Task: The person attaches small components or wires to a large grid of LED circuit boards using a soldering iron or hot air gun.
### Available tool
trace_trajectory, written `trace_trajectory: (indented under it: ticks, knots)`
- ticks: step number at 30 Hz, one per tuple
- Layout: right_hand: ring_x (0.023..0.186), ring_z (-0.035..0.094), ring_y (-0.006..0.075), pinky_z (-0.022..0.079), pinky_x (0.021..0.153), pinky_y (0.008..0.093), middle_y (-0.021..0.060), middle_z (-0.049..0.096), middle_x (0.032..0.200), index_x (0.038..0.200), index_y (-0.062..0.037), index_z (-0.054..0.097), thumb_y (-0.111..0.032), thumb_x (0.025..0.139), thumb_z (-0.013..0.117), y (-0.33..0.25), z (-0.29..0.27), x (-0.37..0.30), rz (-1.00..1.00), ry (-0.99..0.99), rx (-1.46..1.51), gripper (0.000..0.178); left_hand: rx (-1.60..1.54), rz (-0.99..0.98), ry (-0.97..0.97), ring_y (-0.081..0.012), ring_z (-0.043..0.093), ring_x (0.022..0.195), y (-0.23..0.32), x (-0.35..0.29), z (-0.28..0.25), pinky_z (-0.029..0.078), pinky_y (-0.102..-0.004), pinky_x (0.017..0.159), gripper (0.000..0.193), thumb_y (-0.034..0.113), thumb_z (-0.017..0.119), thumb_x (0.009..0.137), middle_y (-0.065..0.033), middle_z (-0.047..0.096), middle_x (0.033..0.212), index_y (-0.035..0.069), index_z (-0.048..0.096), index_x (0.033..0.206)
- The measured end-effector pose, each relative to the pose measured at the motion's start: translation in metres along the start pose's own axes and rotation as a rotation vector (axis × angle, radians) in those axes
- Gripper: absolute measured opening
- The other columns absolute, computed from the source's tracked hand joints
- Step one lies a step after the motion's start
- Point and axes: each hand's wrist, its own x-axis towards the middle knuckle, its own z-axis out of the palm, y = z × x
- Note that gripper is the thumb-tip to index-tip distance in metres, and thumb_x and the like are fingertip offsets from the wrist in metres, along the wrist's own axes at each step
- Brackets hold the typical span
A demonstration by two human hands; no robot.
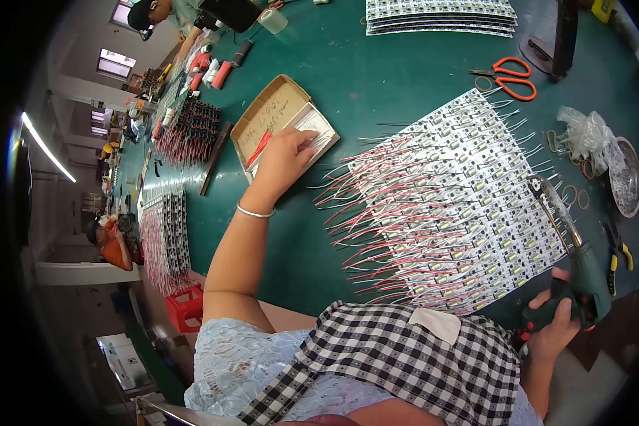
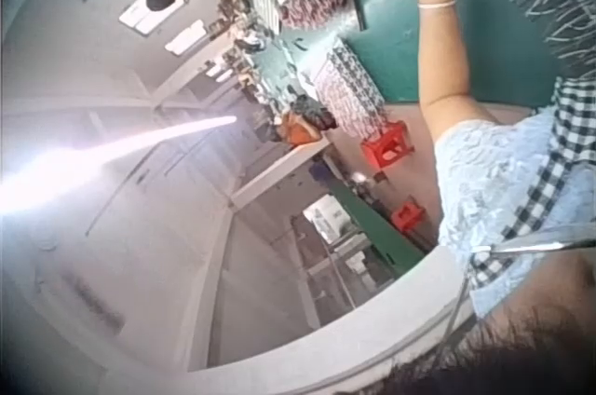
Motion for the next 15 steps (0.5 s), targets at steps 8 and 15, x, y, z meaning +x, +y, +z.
trace_trajectory:
  ticks: [8, 15]
  knots:
    - [0.061, 0.054, 0.0123, 0.045, 0.054, 0.0226, 0.0179, 0.053, 0.110, 0.118, 0.0054, 0.039, -0.021, 0.090, 0.044, 0.000, 0.002, 0.003, 0.012, 0.015, -0.006, 0.039, 0.070, -0.002, -0.035, -0.0329, 0.058, 0.076, 0.002, 0.014, 0.002, 0.047, -0.0402, 0.069, 0.022, 0.003, 0.056, 0.071, -0.0172, 0.060, 0.080, 0.002, 0.063, 0.091]
    - [0.061, 0.054, 0.0120, 0.044, 0.054, 0.0223, 0.0176, 0.054, 0.109, 0.118, 0.0056, 0.039, -0.021, 0.090, 0.044, 0.010, -0.005, 0.007, 0.014, 0.000, 0.011, 0.039, -0.016, -0.115, 0.010, -0.0232, 0.057, 0.063, -0.004, 0.012, 0.004, 0.044, -0.0343, 0.057, 0.015, 0.005, 0.060, 0.070, -0.0123, 0.059, 0.069, -0.003, 0.060, 0.082]
